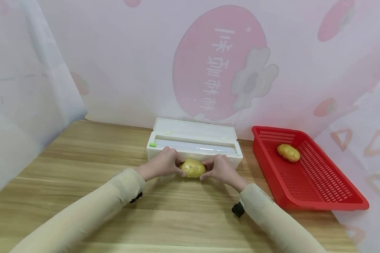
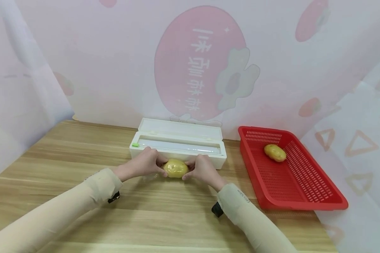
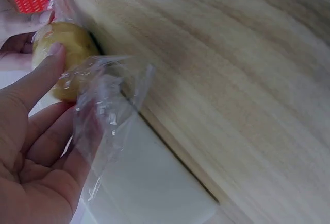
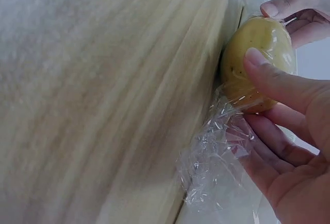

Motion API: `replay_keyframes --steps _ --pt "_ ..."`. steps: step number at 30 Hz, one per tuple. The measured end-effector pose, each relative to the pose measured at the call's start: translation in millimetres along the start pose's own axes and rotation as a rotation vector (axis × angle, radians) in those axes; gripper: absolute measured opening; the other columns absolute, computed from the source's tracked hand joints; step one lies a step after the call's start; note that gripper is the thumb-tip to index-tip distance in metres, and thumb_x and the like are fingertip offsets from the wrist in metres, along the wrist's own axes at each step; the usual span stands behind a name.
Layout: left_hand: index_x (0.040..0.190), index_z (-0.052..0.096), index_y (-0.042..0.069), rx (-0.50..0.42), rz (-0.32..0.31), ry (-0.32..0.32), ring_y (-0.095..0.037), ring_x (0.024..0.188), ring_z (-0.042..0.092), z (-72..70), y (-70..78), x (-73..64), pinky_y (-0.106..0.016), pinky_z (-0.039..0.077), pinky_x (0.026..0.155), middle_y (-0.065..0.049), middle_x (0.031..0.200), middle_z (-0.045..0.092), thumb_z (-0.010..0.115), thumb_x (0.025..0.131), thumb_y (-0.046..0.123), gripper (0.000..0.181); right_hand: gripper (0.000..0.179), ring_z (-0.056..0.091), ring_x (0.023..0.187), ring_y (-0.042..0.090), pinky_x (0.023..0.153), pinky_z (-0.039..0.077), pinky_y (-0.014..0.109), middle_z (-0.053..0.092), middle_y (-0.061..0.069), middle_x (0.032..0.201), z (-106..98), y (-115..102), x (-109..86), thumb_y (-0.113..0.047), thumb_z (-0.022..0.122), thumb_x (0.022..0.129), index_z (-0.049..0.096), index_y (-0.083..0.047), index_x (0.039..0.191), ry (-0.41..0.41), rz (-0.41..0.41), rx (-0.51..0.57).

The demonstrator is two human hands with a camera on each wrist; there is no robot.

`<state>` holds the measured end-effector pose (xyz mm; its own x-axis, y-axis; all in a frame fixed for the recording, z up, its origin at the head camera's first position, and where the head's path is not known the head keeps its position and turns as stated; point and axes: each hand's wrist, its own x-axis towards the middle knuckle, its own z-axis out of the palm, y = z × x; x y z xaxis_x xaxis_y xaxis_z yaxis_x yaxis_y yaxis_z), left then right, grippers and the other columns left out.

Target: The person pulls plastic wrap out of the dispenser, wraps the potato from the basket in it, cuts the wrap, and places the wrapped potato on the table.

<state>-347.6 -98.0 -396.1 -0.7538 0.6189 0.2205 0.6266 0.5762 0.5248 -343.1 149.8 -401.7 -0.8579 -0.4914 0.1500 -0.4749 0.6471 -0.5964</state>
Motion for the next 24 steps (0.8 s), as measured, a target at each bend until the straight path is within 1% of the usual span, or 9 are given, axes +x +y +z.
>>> replay_keyframes --steps 4,8,10,12,15,18,21,22,24 --pt "0.096 0.077 0.007 -0.026 0.013 -0.010 -0.006 0.068 0.060 0.3 -0.4 -2.8 -0.023 0.049 0.064 0.004 0.081 0.072 0.088 0.074 0.018 0.027 0.047 0.068 0.082 0.018 0.073 0.055 0.028 0.073 0.004 0.093 1.2 -0.2 -4.6 -0.012 0.091 0.068 0.073 0.001 0.109 -0.002 -0.014 0.018" --pt "0.099 0.075 0.005 -0.009 0.052 -0.024 -0.013 0.074 0.062 -0.6 1.9 -5.1 -0.028 0.050 0.066 0.000 0.087 0.072 0.087 0.075 0.014 0.028 0.047 0.067 0.093 0.018 0.082 0.053 0.033 0.072 0.005 0.101 3.5 -1.4 -9.2 -0.016 0.092 0.068 0.074 -0.002 0.109 0.032 -0.073 -0.105" --pt "0.099 0.075 0.005 -0.004 0.073 -0.030 -0.017 0.073 0.060 -2.3 2.6 -6.3 -0.032 0.050 0.067 -0.001 0.086 0.070 0.086 0.076 0.011 0.026 0.047 0.066 0.095 0.017 0.083 0.052 0.034 0.072 0.004 0.102 3.9 -2.9 -10.6 -0.018 0.092 0.067 0.074 -0.004 0.107 0.047 -0.097 -0.184" --pt "0.099 0.074 0.005 -0.004 0.079 -0.017 -0.018 0.077 0.063 -5.3 1.9 -8.5 -0.033 0.053 0.070 -0.003 0.089 0.071 0.085 0.076 0.009 0.026 0.047 0.065 0.094 0.018 0.083 0.052 0.035 0.072 0.004 0.102 3.3 -5.5 -11.9 -0.020 0.093 0.066 0.074 -0.004 0.107 0.050 -0.105 -0.229" --pt "0.101 0.074 0.004 0.018 0.076 0.058 -0.014 0.077 0.065 -13.2 -0.8 -14.1 -0.030 0.055 0.071 -0.007 0.094 0.072 0.083 0.079 0.010 0.024 0.047 0.063 0.093 0.020 0.082 0.050 0.037 0.071 0.004 0.102 1.6 -10.4 -12.7 -0.021 0.092 0.068 0.074 -0.004 0.107 0.037 -0.093 -0.281" --pt "0.104 0.073 0.000 0.028 0.083 0.201 -0.014 0.077 0.065 -23.9 -5.0 -21.0 -0.029 0.055 0.069 -0.011 0.100 0.072 0.082 0.081 0.012 0.028 0.046 0.061 0.094 0.021 0.083 0.050 0.037 0.071 0.005 0.101 -0.8 -16.1 -13.4 -0.023 0.092 0.069 0.073 -0.004 0.107 0.027 -0.088 -0.341" --pt "0.109 0.071 -0.001 0.026 0.069 0.344 -0.020 0.083 0.063 -35.1 -12.1 -28.6 -0.036 0.052 0.075 -0.011 0.104 0.071 0.083 0.080 0.015 0.036 0.045 0.061 0.093 0.019 0.083 0.050 0.036 0.070 0.005 0.099 -3.6 -22.4 -13.6 -0.026 0.092 0.069 0.074 -0.005 0.105 0.025 -0.091 -0.388" --pt "0.112 0.070 -0.001 0.024 0.054 0.374 -0.023 0.086 0.062 -38.2 -15.1 -30.9 -0.040 0.050 0.079 -0.012 0.107 0.070 0.084 0.079 0.016 0.040 0.045 0.061 0.092 0.019 0.082 0.051 0.035 0.070 0.005 0.098 -4.6 -24.4 -13.7 -0.027 0.092 0.069 0.074 -0.005 0.104 0.026 -0.092 -0.397" --pt "0.116 0.068 -0.001 0.024 0.010 0.406 -0.029 0.094 0.059 -43.2 -21.4 -35.5 -0.046 0.045 0.085 -0.012 0.113 0.069 0.085 0.078 0.019 0.047 0.046 0.061 0.090 0.018 0.080 0.051 0.034 0.070 0.005 0.097 -6.8 -27.8 -13.5 -0.030 0.092 0.069 0.074 -0.006 0.104 0.024 -0.093 -0.421"
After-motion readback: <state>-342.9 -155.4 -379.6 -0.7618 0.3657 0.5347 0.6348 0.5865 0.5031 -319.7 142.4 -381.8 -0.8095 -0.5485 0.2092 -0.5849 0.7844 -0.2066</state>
